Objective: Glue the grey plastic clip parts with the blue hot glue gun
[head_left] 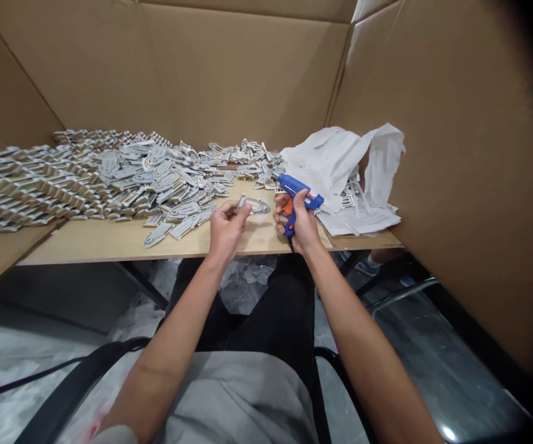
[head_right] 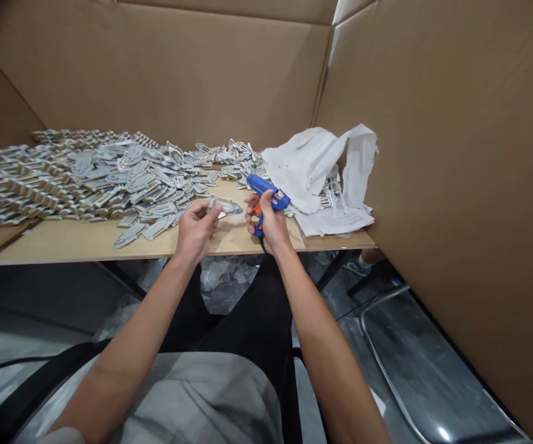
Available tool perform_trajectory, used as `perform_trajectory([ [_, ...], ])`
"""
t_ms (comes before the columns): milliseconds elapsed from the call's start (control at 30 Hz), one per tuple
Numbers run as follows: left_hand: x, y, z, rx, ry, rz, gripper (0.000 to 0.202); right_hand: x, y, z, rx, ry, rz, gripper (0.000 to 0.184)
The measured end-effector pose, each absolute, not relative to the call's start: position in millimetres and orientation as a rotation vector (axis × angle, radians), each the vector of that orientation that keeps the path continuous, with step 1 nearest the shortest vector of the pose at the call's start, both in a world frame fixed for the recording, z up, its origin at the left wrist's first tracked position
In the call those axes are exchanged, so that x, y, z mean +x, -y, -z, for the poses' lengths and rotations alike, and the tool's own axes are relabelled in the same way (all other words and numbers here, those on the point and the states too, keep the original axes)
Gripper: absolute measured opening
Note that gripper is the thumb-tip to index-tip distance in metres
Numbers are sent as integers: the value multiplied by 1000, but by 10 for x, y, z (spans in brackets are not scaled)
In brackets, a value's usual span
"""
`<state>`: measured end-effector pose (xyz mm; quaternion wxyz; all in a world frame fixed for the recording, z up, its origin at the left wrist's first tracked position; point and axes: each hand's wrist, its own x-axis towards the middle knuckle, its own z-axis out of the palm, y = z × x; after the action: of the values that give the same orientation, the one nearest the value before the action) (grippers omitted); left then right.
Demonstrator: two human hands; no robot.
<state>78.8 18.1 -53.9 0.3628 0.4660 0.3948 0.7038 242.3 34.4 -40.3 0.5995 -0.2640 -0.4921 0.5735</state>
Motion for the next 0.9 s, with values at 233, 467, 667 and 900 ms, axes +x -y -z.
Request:
perform_trajectory([
  [233, 802, -222, 539, 1035, -984, -1928, 25, 2462, -272, 409, -725, 1355, -1441, 78],
  [467, 783, -225, 575, 1131, -1110, -1971, 15, 2435, -242, 400, -794, 1473, -1413, 74],
  [667, 782, -182, 560, 1189, -1169, -1943, 12, 2431, -238, 400, -803, 1511, -1408, 71],
  [900, 811, -142, 510, 1133, -1161, -1912, 15, 2429, -246, 404, -818, 1484, -1404, 72],
])
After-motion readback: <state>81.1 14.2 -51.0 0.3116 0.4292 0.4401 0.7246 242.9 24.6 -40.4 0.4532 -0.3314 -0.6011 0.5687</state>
